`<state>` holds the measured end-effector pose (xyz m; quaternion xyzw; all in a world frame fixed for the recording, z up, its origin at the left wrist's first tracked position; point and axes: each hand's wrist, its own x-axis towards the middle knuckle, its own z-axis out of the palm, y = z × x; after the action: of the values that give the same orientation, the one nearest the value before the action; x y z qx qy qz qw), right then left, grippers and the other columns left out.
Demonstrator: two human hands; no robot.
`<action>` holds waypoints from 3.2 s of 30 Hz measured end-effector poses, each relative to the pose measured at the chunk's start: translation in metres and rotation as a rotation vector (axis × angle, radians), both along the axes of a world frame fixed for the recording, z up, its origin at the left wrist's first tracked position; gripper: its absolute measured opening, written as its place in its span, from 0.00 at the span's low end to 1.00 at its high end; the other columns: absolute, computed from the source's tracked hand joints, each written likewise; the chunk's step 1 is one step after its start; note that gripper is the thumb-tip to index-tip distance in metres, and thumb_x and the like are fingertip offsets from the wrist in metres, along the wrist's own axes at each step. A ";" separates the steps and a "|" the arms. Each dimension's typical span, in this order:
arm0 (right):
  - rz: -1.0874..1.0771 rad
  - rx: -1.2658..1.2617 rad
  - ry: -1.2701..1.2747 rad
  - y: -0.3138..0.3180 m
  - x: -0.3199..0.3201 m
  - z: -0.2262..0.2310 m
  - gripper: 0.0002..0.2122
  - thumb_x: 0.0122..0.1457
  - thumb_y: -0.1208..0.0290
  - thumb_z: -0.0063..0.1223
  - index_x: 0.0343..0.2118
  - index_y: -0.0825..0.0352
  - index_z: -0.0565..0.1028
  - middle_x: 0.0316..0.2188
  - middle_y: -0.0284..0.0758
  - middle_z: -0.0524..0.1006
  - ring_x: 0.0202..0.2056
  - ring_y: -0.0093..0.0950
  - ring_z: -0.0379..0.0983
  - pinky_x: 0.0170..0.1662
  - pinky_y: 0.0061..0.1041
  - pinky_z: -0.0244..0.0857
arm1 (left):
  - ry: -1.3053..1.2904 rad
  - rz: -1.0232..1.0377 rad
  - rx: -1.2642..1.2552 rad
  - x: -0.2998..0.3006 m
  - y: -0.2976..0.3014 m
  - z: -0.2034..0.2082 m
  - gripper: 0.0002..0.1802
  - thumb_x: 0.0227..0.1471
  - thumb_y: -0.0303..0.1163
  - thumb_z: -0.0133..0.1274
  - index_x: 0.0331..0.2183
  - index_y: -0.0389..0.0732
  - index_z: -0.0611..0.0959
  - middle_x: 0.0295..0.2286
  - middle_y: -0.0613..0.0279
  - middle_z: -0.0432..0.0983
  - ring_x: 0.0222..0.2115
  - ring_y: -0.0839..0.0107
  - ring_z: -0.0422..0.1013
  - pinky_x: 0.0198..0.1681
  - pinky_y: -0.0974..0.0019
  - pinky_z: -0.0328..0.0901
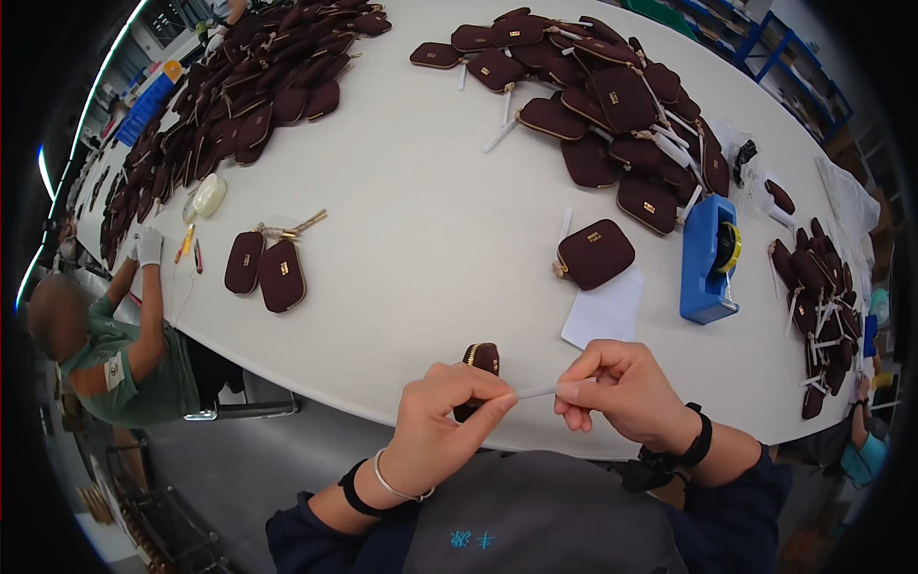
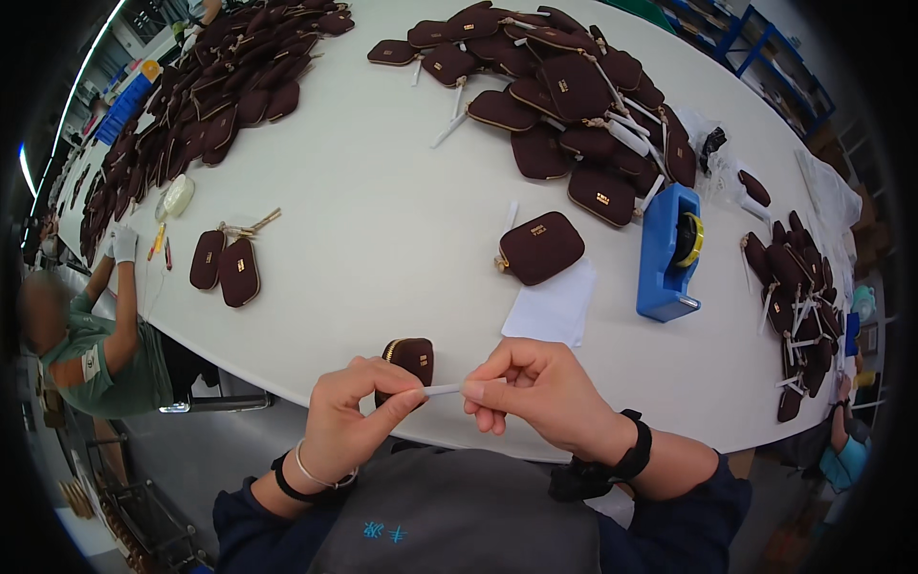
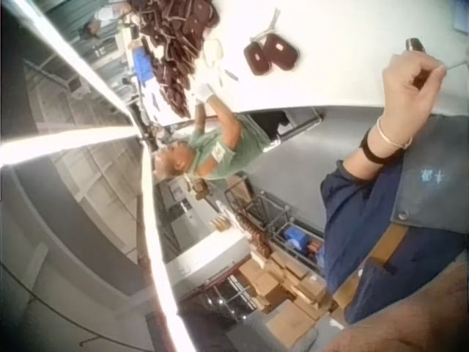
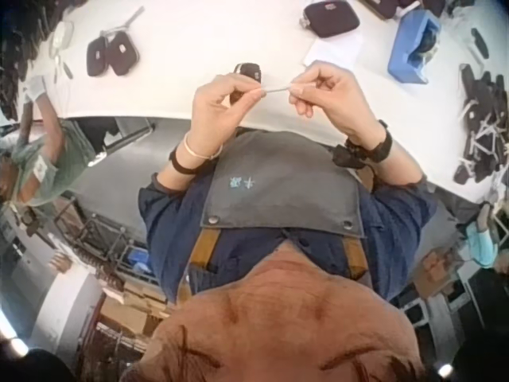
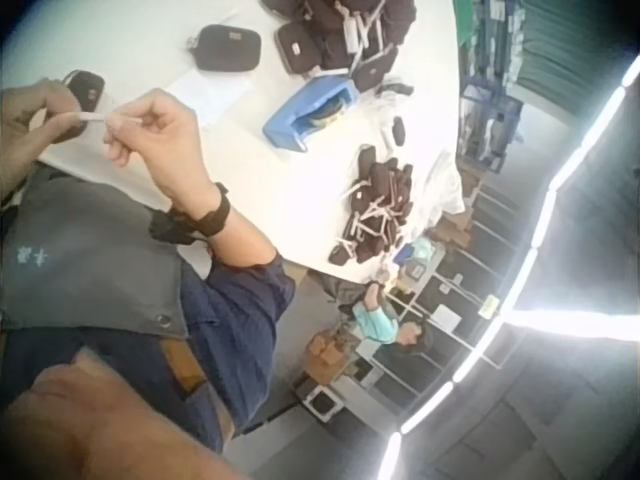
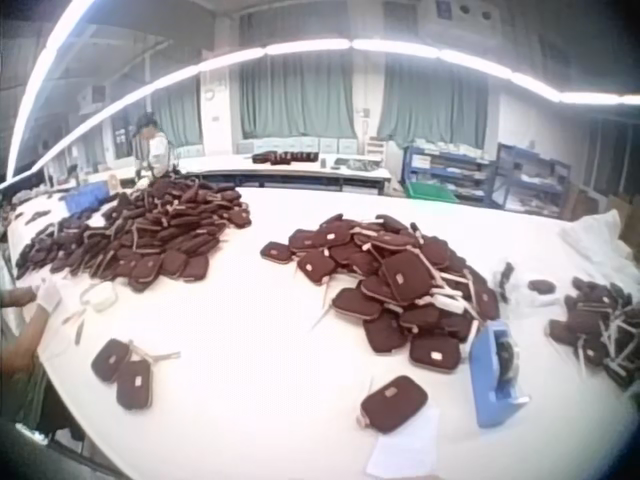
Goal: The person wraps a white paper sleeve around the drawstring of a maroon pouch, folds the paper, and secures it with tape. They repeat this process for multiple pouches, placing each finished item on the table.
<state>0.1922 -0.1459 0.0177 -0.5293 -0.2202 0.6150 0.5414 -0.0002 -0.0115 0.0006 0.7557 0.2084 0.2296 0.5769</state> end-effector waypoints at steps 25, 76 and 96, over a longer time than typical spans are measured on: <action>-0.129 -0.056 -0.072 -0.023 0.008 -0.008 0.06 0.63 0.74 0.51 0.34 0.72 0.73 0.25 0.36 0.77 0.22 0.19 0.72 0.24 0.15 0.65 | 0.365 -0.268 -0.226 0.021 0.005 0.012 0.07 0.55 0.27 0.57 0.31 0.33 0.85 0.20 0.65 0.78 0.19 0.81 0.69 0.25 0.75 0.64; -0.095 0.163 -0.361 -0.059 0.042 0.009 0.07 0.60 0.75 0.51 0.36 0.70 0.80 0.49 0.42 0.74 0.47 0.28 0.70 0.52 0.28 0.61 | 0.522 -0.407 -0.340 0.078 0.008 0.004 0.11 0.56 0.31 0.57 0.32 0.31 0.84 0.21 0.68 0.76 0.22 0.82 0.69 0.26 0.77 0.64; -0.130 -0.043 -0.379 -0.033 0.027 -0.017 0.07 0.58 0.76 0.58 0.38 0.72 0.78 0.33 0.29 0.78 0.31 0.11 0.69 0.32 0.11 0.64 | 0.510 -0.468 -0.397 0.087 0.009 -0.003 0.13 0.55 0.35 0.58 0.31 0.33 0.85 0.21 0.67 0.77 0.22 0.82 0.68 0.26 0.76 0.64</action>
<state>0.2187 -0.1790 0.0008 -0.6602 -0.2706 0.4726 0.5173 0.0870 -0.0030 -0.0027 0.6894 0.2074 -0.1477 0.6782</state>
